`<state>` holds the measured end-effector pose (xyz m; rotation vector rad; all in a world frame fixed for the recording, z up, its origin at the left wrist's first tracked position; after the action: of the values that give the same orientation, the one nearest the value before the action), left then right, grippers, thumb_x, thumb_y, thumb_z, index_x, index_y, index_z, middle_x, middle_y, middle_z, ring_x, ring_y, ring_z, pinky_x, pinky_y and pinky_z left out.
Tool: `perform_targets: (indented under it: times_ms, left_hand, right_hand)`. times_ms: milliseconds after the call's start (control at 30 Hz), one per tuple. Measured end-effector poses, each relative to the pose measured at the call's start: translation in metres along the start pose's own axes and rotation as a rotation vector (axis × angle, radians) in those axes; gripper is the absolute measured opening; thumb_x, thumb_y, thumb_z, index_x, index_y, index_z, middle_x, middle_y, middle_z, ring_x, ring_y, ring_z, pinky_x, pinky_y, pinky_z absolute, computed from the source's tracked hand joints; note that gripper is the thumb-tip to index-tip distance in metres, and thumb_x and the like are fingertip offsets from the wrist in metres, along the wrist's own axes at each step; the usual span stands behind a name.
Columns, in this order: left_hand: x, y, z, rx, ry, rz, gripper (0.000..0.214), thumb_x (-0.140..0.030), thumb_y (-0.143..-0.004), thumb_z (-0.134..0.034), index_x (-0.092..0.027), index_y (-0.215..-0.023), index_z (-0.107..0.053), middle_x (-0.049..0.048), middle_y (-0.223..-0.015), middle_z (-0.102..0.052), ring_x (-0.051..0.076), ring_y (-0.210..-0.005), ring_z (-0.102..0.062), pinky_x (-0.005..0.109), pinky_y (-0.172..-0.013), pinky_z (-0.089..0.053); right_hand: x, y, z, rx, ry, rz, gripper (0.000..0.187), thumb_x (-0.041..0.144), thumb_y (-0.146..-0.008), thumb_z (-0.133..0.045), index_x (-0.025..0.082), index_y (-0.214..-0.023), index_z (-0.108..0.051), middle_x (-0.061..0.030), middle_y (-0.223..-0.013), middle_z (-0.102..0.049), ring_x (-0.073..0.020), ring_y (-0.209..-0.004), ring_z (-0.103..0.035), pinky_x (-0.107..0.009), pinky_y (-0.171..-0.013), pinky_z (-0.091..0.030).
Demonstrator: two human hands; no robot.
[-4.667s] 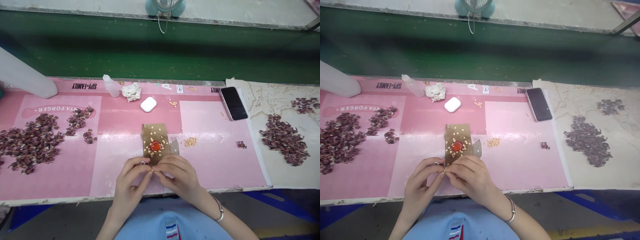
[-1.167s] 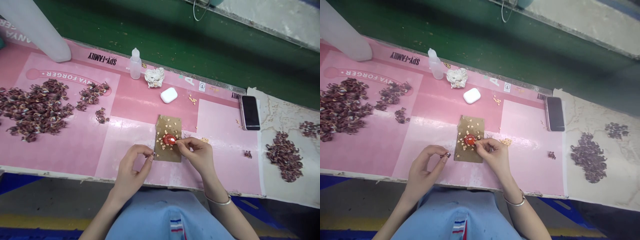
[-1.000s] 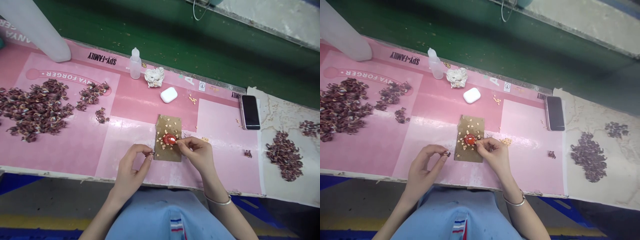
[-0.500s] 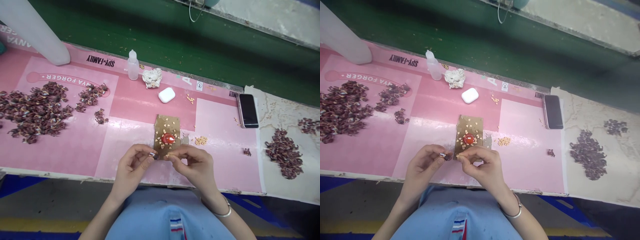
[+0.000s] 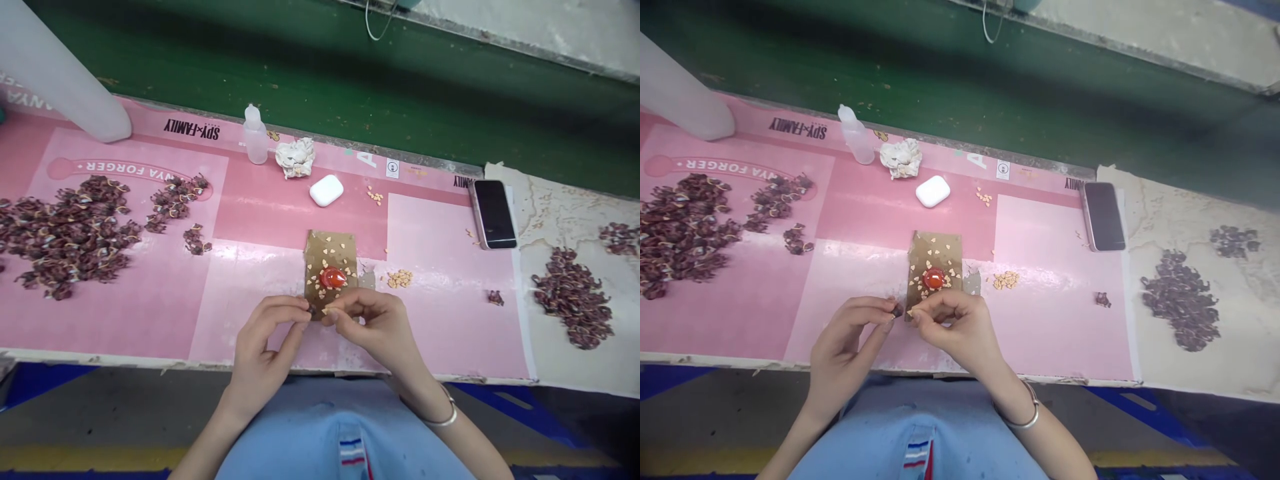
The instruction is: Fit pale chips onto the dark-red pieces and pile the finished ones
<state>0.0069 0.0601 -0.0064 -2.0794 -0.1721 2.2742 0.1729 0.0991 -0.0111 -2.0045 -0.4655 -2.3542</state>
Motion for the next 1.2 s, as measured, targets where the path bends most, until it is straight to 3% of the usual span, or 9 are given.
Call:
perform_targets:
  times_ms: [100, 200, 267, 400, 567, 733, 867, 1067, 1200]
  left_hand:
    - [0.009, 0.000, 0.001, -0.025, 0.193, 0.155, 0.015, -0.012, -0.092, -0.068, -0.026, -0.097, -0.071, -0.0010, -0.096, -0.071, 0.010, -0.095, -0.071, 0.017, -0.088, -0.058]
    - [0.023, 0.002, -0.003, -0.016, 0.475, 0.369, 0.006, -0.023, -0.090, -0.075, -0.025, -0.092, -0.070, -0.0030, -0.084, -0.068, 0.008, -0.076, -0.068, 0.015, -0.072, -0.057]
    - [0.029, 0.005, -0.007, 0.017, 0.624, 0.478, 0.010, -0.027, -0.088, -0.078, -0.023, -0.087, -0.069, -0.0044, -0.076, -0.064, 0.007, -0.067, -0.063, 0.016, -0.068, -0.056]
    - [0.034, 0.007, -0.012, 0.065, 0.727, 0.586, 0.017, -0.030, -0.086, -0.080, -0.021, -0.082, -0.066, -0.0046, -0.072, -0.060, 0.007, -0.063, -0.059, 0.021, -0.068, -0.057]
    - [0.032, 0.006, -0.013, 0.033, 0.720, 0.592, 0.025, -0.031, -0.081, -0.085, -0.018, -0.076, -0.065, -0.0043, -0.068, -0.060, 0.006, -0.060, -0.059, 0.015, -0.060, -0.052]
    - [0.032, 0.007, -0.015, 0.039, 0.694, 0.589, 0.023, -0.031, -0.082, -0.084, -0.019, -0.076, -0.065, -0.0046, -0.069, -0.063, 0.006, -0.062, -0.062, 0.014, -0.062, -0.053]
    - [0.024, 0.002, -0.004, -0.047, 0.554, 0.435, 0.019, -0.028, -0.083, -0.083, -0.021, -0.077, -0.067, -0.0030, -0.078, -0.072, 0.006, -0.073, -0.069, 0.012, -0.071, -0.056]
    - [0.007, 0.000, -0.004, -0.072, 0.359, 0.239, 0.010, -0.019, -0.089, -0.076, -0.025, -0.086, -0.068, -0.0029, -0.086, -0.076, 0.009, -0.085, -0.072, 0.017, -0.080, -0.059]
    - [-0.003, -0.006, -0.008, -0.049, 0.257, 0.117, 0.010, -0.018, -0.089, -0.075, -0.024, -0.085, -0.068, -0.0007, -0.082, -0.074, 0.013, -0.088, -0.069, 0.022, -0.083, -0.058]
  right_hand:
    - [0.016, 0.003, 0.002, -0.039, 0.058, 0.204, 0.010, 0.017, -0.083, -0.072, 0.020, -0.074, -0.073, -0.0015, -0.068, -0.077, -0.0146, -0.057, -0.074, -0.020, -0.052, -0.061]
    - [0.042, 0.015, 0.000, -0.100, 0.250, 0.540, 0.015, 0.007, -0.084, -0.070, 0.021, -0.084, -0.073, -0.0015, -0.075, -0.079, -0.0141, -0.064, -0.076, -0.020, -0.059, -0.064]
    - [0.053, 0.024, -0.006, -0.105, 0.379, 0.709, 0.017, 0.005, -0.086, -0.069, 0.022, -0.090, -0.071, -0.0021, -0.080, -0.081, -0.0139, -0.069, -0.078, -0.020, -0.065, -0.065]
    - [0.059, 0.030, -0.011, -0.110, 0.511, 0.798, 0.017, 0.004, -0.089, -0.067, 0.020, -0.092, -0.070, -0.0015, -0.081, -0.081, -0.0111, -0.072, -0.078, -0.014, -0.071, -0.065]
    - [0.059, 0.031, -0.015, -0.094, 0.545, 0.817, 0.014, 0.006, -0.090, -0.068, 0.019, -0.092, -0.069, -0.0005, -0.079, -0.080, -0.0101, -0.072, -0.078, -0.013, -0.074, -0.064]
    - [0.057, 0.032, -0.016, -0.078, 0.533, 0.814, 0.013, 0.007, -0.091, -0.067, 0.019, -0.094, -0.071, -0.0016, -0.080, -0.081, -0.0111, -0.073, -0.078, -0.015, -0.072, -0.064]
    - [0.049, 0.031, -0.013, 0.012, 0.342, 0.727, 0.021, 0.010, -0.096, -0.061, 0.020, -0.111, -0.072, -0.0041, -0.090, -0.081, -0.0129, -0.083, -0.079, -0.018, -0.075, -0.065]
    - [0.009, 0.019, -0.004, 0.032, -0.124, 0.331, 0.027, 0.028, -0.096, -0.071, 0.034, -0.122, -0.073, 0.0008, -0.093, -0.079, -0.0115, -0.079, -0.076, -0.021, -0.072, -0.064]
    - [-0.016, 0.016, -0.019, 0.186, -0.379, 0.043, 0.033, 0.044, -0.089, -0.077, 0.030, -0.118, -0.075, -0.0025, -0.097, -0.081, -0.0154, -0.083, -0.077, -0.026, -0.075, -0.066]
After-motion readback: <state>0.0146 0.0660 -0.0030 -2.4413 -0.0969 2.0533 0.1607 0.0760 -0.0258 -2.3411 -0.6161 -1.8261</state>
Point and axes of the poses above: each hand's wrist, its own y-axis away from the middle knuckle, its own z-axis out of the back of the hand, x = y × z, the point moved 8 cm from there along -y, towards the middle knuckle
